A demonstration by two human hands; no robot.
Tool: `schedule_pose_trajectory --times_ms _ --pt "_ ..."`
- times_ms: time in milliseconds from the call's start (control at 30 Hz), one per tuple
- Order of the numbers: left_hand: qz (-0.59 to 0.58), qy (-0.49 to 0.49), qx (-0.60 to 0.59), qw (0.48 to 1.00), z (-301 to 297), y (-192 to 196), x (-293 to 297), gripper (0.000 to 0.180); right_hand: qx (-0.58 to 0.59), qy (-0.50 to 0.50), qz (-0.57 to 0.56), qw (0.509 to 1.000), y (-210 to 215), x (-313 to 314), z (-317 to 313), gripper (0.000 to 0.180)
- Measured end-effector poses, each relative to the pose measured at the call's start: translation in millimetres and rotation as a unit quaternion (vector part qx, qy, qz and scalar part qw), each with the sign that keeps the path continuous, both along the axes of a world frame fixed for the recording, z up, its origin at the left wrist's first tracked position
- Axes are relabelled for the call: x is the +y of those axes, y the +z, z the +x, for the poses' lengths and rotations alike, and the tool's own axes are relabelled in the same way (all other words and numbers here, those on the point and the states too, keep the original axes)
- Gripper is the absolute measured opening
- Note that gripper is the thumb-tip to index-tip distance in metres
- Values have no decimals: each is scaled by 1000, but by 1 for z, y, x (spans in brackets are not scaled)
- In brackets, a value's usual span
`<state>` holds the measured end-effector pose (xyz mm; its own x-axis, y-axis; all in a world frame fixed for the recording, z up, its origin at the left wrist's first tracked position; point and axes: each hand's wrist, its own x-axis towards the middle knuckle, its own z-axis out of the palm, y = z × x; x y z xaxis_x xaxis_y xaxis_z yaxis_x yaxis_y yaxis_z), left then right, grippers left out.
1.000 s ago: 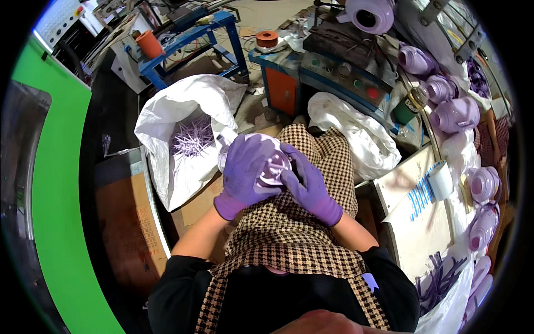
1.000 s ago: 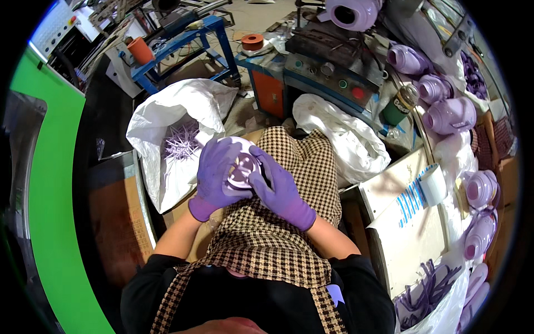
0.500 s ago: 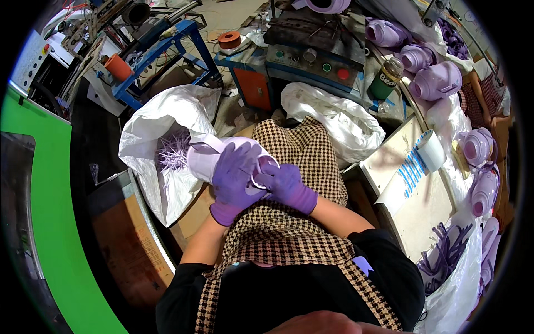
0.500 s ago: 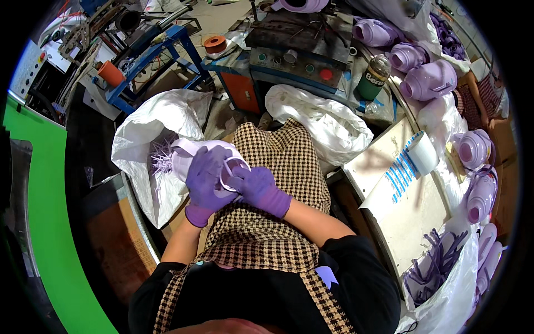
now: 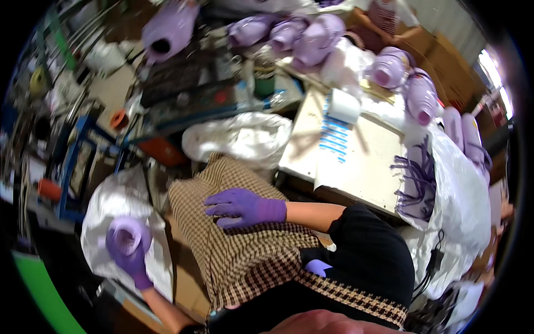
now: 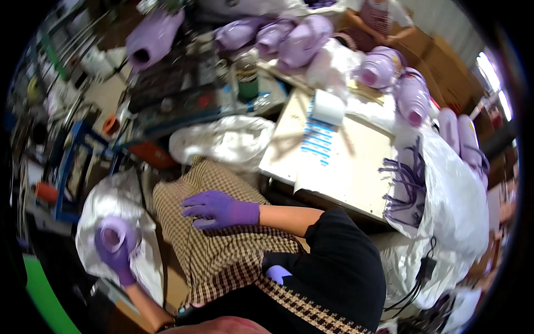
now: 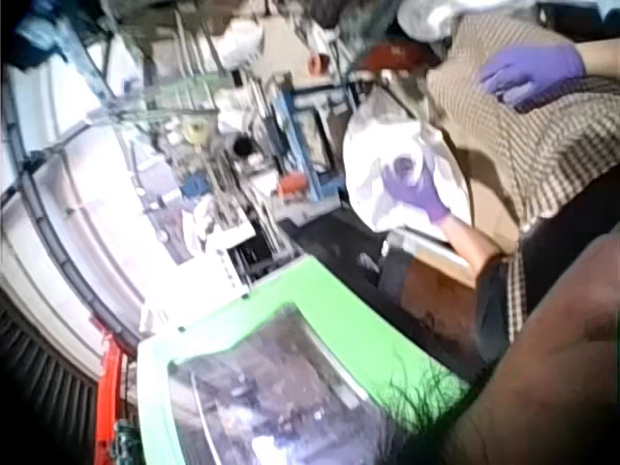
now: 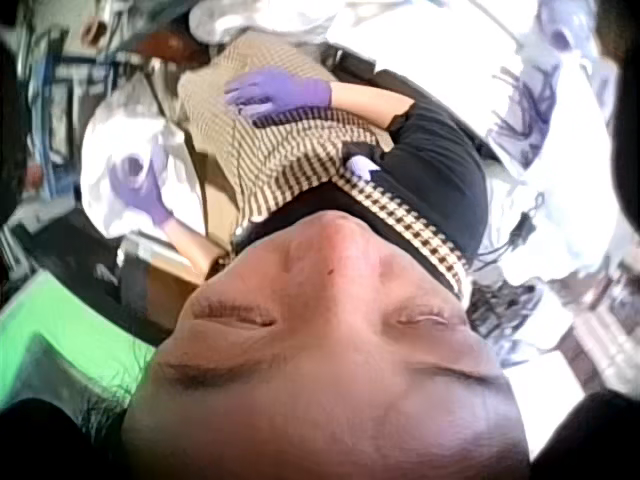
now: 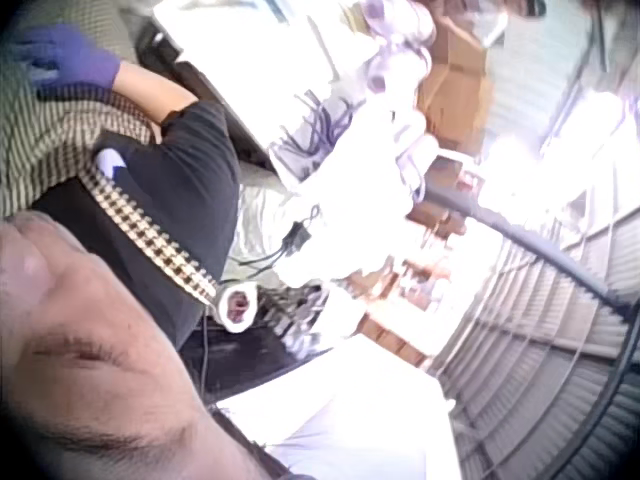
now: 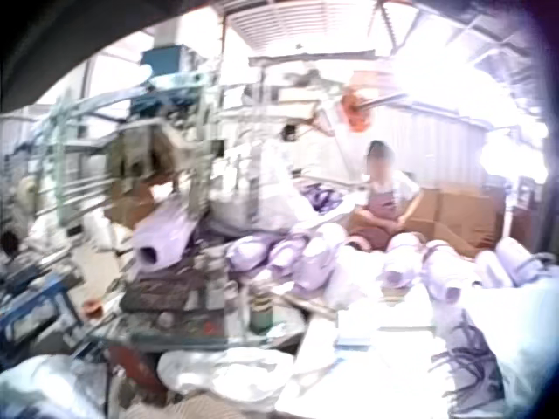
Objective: The person assembles purple water bottles by attaching handles and screwing on lids. They pick up a bottle, attach a handle, and then screw on a lid, repeating this process for multiple units in a factory setting.
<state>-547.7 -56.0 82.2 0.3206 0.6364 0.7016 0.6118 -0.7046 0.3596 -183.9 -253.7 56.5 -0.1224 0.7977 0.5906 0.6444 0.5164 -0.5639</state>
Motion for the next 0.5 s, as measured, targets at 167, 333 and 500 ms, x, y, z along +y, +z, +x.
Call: schedule_pose_trajectory --times_ms 167,333,500 --pt "59 -37 95 993 5 41 -26 54 -8 -284 -109 952 -53 6 155 28" --pt "-56 -167 125 976 49 14 -77 24 -152 -382 -432 803 -86 69 252 44" --pt "-61 -124 87 987 71 -10 -99 22 -50 -511 -420 748 -134 112 262 36"
